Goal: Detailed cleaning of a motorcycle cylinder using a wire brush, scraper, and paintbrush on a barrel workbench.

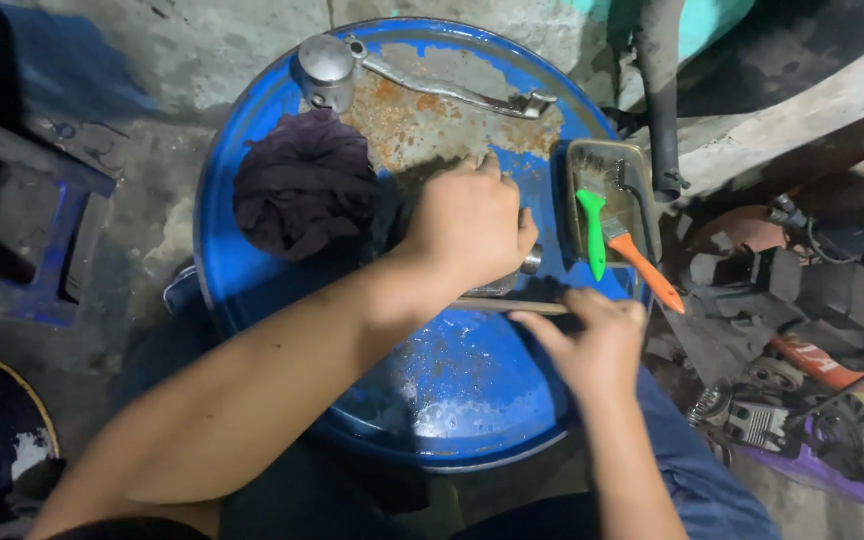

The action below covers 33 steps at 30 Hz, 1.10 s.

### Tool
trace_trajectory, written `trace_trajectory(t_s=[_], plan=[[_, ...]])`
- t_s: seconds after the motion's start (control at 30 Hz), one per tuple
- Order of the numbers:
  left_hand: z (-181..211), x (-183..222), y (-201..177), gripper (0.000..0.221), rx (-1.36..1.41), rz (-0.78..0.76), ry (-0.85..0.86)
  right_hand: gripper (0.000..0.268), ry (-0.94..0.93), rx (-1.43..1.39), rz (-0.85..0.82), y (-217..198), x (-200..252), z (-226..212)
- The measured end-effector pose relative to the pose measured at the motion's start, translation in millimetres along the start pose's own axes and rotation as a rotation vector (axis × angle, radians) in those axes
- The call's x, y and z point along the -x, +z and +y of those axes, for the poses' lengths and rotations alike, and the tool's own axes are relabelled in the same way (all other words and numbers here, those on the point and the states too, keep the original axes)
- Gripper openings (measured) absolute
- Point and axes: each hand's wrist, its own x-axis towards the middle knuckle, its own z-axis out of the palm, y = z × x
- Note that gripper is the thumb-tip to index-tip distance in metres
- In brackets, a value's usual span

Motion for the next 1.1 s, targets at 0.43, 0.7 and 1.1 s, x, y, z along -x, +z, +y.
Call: trace_trajectory(t_s=[0.43,0.7,1.1], plan=[[-3,2,2,0.052,0.047,0.073,0.009,0.061,0.038,0.145,-0.072,-53,6,67],[-2,-2,4,0.046,0.067,0.074,0.025,0.061,-0.001,0.098,-0.047,-25,-10,57],[-11,4,-11,0.038,0.099,0.053,0.082,0.063,-0.082,0.004,-0.037,-2,-26,-16]])
